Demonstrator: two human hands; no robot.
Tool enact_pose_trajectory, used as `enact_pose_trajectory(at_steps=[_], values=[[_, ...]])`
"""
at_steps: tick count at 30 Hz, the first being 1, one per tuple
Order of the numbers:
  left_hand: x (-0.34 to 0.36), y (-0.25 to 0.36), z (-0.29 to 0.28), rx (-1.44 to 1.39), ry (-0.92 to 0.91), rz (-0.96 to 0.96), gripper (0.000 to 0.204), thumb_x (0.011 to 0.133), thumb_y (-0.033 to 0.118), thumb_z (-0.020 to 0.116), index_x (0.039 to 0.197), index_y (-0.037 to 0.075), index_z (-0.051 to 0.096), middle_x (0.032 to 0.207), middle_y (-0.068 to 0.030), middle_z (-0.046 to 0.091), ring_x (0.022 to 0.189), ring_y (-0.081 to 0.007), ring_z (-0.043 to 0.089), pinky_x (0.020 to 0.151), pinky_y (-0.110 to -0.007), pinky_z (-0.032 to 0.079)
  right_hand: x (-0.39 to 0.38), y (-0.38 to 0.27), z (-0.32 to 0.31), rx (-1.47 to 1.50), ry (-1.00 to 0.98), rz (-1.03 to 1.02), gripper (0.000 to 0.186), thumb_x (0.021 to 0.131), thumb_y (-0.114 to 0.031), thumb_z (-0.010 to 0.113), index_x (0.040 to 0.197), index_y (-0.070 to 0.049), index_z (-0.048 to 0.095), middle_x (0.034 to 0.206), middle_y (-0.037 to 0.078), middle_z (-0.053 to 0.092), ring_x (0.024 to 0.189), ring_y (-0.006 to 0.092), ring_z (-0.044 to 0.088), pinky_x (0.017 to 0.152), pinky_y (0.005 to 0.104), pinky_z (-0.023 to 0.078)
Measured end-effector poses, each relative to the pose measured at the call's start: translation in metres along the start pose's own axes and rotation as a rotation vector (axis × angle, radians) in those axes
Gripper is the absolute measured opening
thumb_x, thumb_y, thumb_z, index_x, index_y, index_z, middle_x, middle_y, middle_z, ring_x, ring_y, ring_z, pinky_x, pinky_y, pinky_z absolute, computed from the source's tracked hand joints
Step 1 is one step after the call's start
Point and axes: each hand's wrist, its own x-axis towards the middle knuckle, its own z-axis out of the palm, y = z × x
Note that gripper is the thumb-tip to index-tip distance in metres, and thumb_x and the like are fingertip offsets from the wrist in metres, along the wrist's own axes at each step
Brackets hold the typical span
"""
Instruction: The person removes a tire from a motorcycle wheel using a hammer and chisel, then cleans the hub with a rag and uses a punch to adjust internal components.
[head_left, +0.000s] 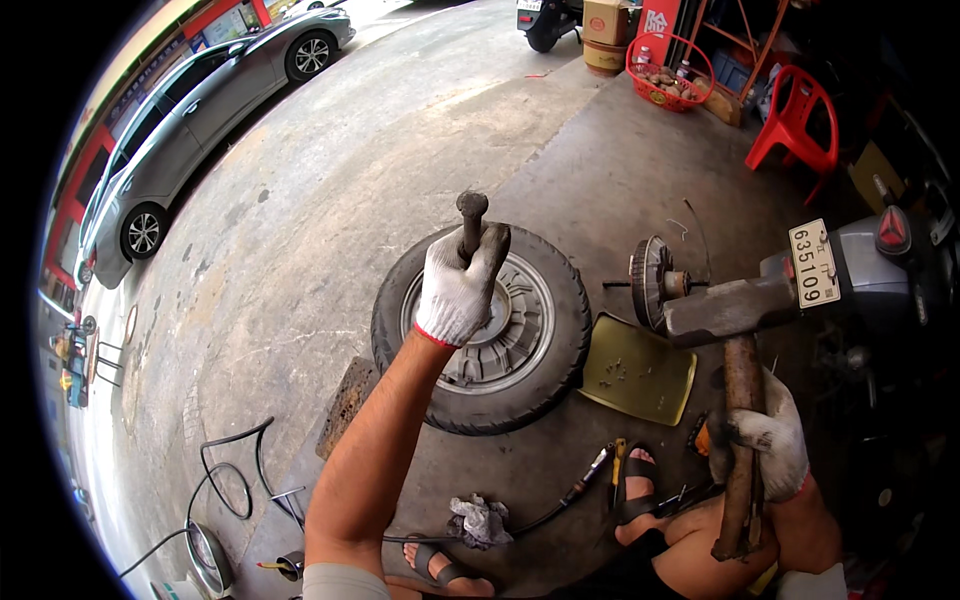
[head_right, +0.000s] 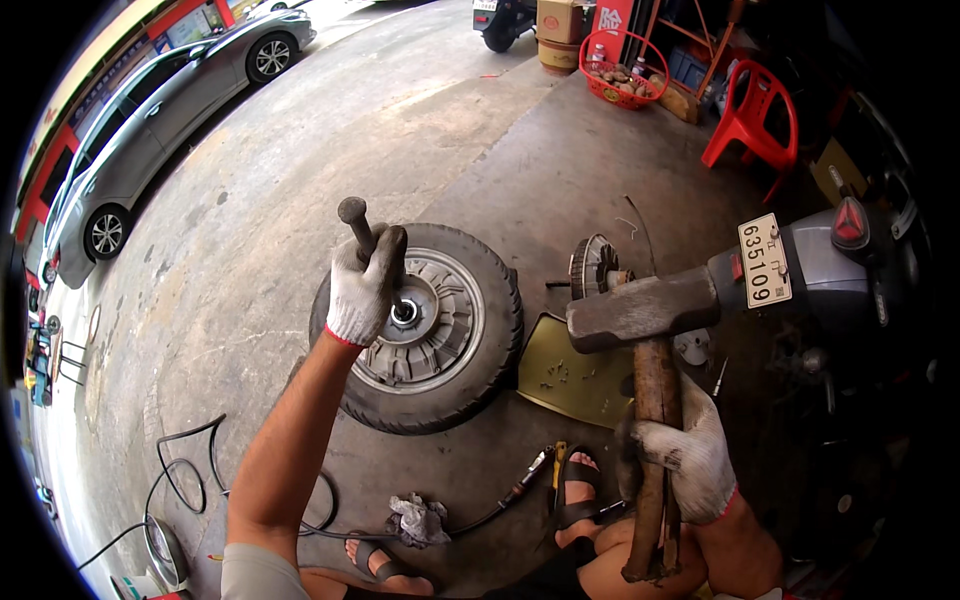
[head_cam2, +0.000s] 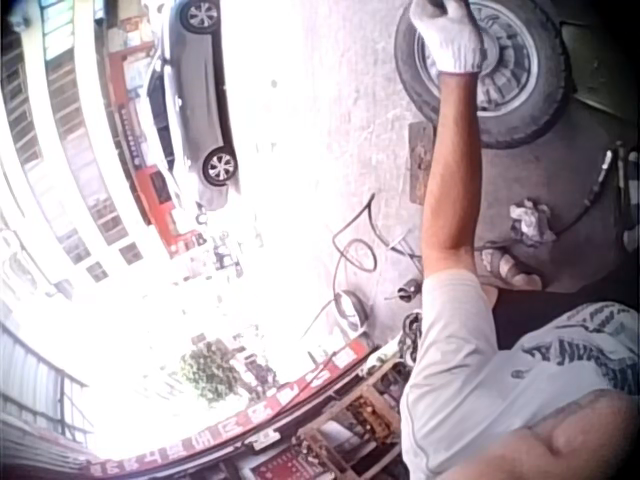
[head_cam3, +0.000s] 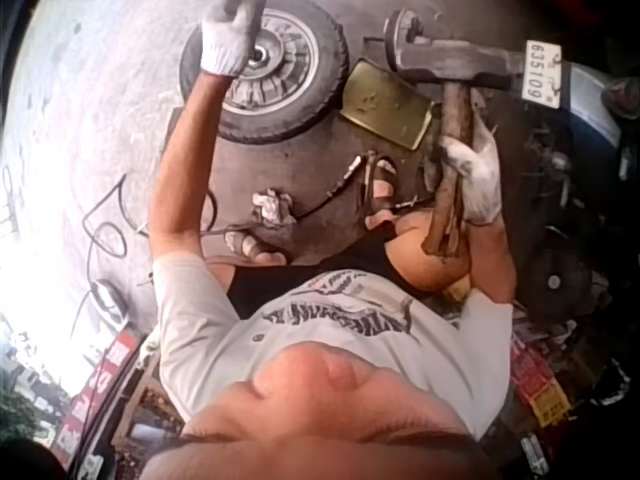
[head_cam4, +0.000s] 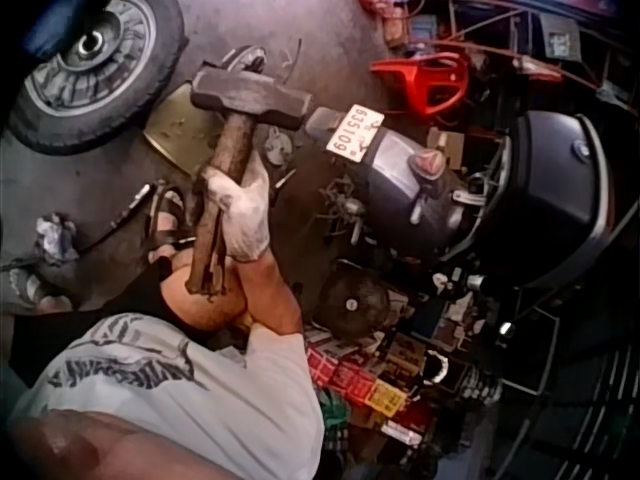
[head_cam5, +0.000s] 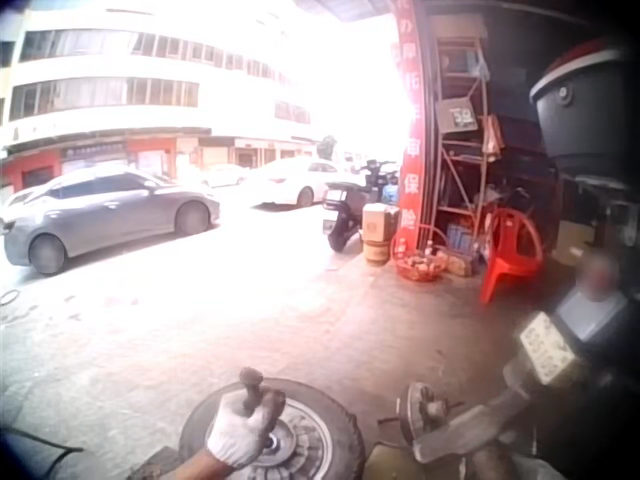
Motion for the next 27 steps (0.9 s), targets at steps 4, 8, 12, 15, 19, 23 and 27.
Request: enact_pose_trajectory(at_steps=[4,8,12,15,19,23,27], values=[[-0.002,-0.002,-0.004,0.202,-0.16,0.034,0.034,0.099,0.022,0.059,0.076,-0.002,0.054,0.06,-0.0017,0.041,0.061,-0.009,0.036,0.054,-0.031,0.035,0.006,0.008,-0.004,-0.041,-0.035,0.002,0.05,0.075,-0.001,0.056,0.124,0.004,0.046,0.07,0.014,0.061,0.044,0.0203,0.059,0.038,0.03,0.052],[-0.005,0.007,0.001,0.23,-0.27,0.116,0.034,0.099,0.024,0.059,0.078,-0.003,0.056,0.06,-0.0025,0.039,0.062,-0.0093,0.035,0.055,-0.031,0.036,0.008,0.014,-0.006,-0.114,-0.04,-0.005,0.054,0.075,-0.001,0.056,0.128,0.003,0.045,0.069,0.013,0.06,0.044,0.0204,0.059,0.039,0.0299,0.052],[-0.004,0.005,-0.001,0.287,-0.27,0.055,0.035,0.1,0.028,0.058,0.084,-0.003,0.059,0.06,-0.0019,0.045,0.062,-0.0079,0.04,0.056,-0.03,0.039,0.005,0.009,-0.001,-0.134,-0.056,0.002,0.041,0.078,0.004,0.06,0.119,0.004,0.055,0.086,0.004,0.059,0.07,0.0106,0.059,0.063,0.0238,0.05],[-0.008,0.008,0.001,0.336,-0.299,0.075,0.032,0.099,0.028,0.058,0.088,-0.002,0.061,0.061,-0.0065,0.048,0.062,-0.0101,0.044,0.058,-0.032,0.043,0.004,0.001,0.013,-0.148,-0.063,-0.045,0.049,0.078,0.005,0.06,0.126,0.001,0.052,0.084,0.004,0.058,0.067,0.0112,0.059,0.055,0.0268,0.051],[-0.009,0.007,0.007,0.341,-0.312,0.124,0.029,0.098,0.026,0.059,0.093,-0.002,0.062,0.064,-0.0126,0.053,0.062,-0.0142,0.046,0.061,-0.034,0.045,-0.006,-0.025,0.031,-0.289,-0.064,-0.26,0.042,0.079,0.005,0.061,0.119,-0.001,0.053,0.083,0.003,0.058,0.067,0.0117,0.06,0.055,0.0274,0.051],[-0.012,0.009,0.001,0.336,-0.259,0.11,0.027,0.098,0.024,0.058,0.093,-0.002,0.063,0.064,-0.0145,0.054,0.061,-0.016,0.047,0.061,-0.035,0.045,-0.011,-0.059,0.058,-0.569,-0.094,-0.566,0.034,0.081,0.0,0.065,0.113,0.0,0.054,0.086,0.004,0.059,0.071,0.0119,0.061,0.063,0.0267,0.051],[-0.017,0.02,0.001,0.258,-0.256,-0.073,0.032,0.1,0.026,0.058,0.089,-0.004,0.06,0.061,-0.0097,0.049,0.06,-0.0146,0.045,0.06,-0.034,0.044,-0.012,-0.087,0.083,-0.798,-0.129,-0.656,0.04,0.08,-0.001,0.068,0.118,-0.001,0.056,0.095,0.004,0.063,0.086,0.012,0.061,0.076,0.0283,0.051]])
